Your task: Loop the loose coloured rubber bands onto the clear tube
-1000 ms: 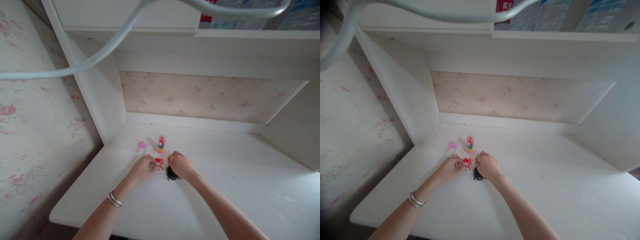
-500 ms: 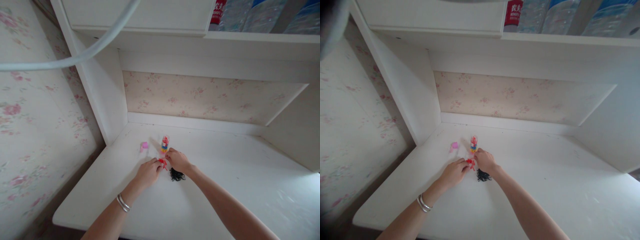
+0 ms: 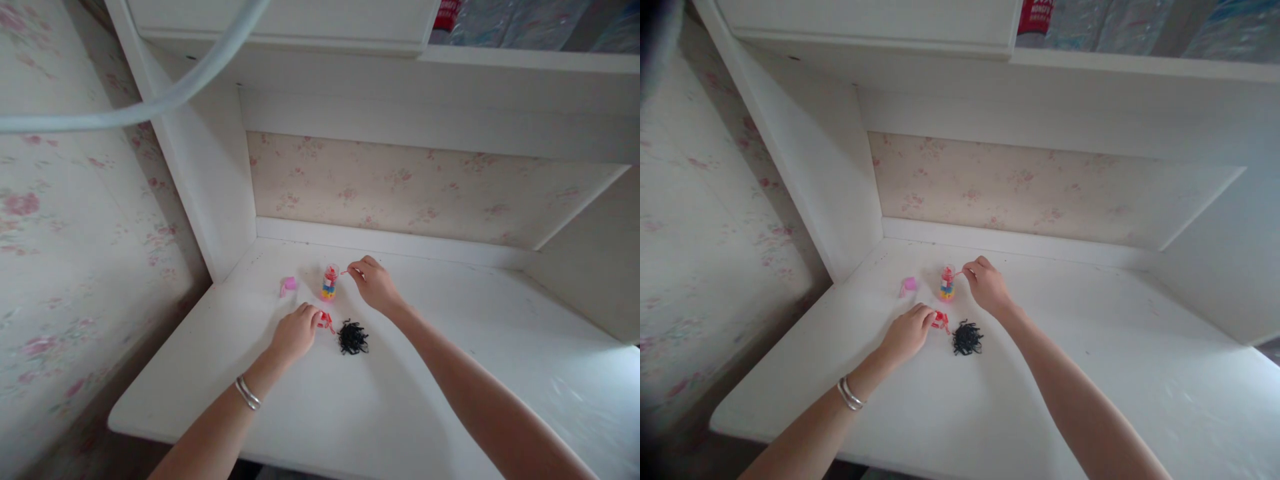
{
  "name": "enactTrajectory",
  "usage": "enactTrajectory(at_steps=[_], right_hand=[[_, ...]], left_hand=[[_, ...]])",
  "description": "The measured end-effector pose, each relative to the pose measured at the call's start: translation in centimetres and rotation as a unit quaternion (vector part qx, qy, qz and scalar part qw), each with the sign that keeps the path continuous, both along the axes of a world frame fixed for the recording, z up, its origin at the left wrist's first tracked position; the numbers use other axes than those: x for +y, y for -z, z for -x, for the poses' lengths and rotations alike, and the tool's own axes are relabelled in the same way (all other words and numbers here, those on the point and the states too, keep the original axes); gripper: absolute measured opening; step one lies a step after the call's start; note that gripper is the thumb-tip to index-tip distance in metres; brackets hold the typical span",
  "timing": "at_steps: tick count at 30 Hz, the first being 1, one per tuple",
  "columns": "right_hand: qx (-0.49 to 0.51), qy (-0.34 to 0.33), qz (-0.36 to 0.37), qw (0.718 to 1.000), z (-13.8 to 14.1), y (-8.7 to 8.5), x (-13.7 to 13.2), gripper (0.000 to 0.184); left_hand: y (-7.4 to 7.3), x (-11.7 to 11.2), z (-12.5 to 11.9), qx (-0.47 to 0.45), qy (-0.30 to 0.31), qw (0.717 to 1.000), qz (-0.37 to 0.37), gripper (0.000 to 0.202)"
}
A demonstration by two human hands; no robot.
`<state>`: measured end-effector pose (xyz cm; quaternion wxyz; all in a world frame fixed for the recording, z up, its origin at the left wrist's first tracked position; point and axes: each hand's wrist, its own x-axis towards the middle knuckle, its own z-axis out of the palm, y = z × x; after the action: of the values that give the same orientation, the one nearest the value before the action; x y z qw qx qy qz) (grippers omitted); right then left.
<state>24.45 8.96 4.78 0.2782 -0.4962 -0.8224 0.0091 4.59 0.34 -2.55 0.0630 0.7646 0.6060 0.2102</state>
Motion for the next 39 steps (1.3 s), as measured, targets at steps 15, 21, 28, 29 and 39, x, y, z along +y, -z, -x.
enactTrajectory(at_steps=[15, 21, 28, 29, 39], right_hand=[[-0.261, -0.028, 0.004, 0.965, 3.3, -4.0, -0.1, 0.036], [-0.221, -0.045, 0.064, 0.972, 4.3, -4.7, 0.9, 0.031], [-0.163, -0.023, 0.066, 0.984, 4.5, -5.4, 1.4, 0.033], [-0.157, -0.02, 0.069, 0.985, 4.4, -5.3, 1.3, 0.033], [-0.245, 0.009, 0.18, 0.953, 3.8, -5.1, 0.2, 0.045]], left_hand=[[-0.1, 0.0, 0.6, 0.005, -0.003, 1.0, -0.012, 0.029], [-0.3, -0.1, 0.8, 0.008, 0.0, 1.0, -0.009, 0.029], [-0.7, -0.2, 0.9, -0.002, -0.003, 1.0, -0.013, 0.03], [-0.8, -0.2, 0.9, -0.003, -0.005, 1.0, -0.012, 0.03], [-0.9, -0.2, 0.8, 0.009, -0.005, 1.0, 0.01, 0.03]])
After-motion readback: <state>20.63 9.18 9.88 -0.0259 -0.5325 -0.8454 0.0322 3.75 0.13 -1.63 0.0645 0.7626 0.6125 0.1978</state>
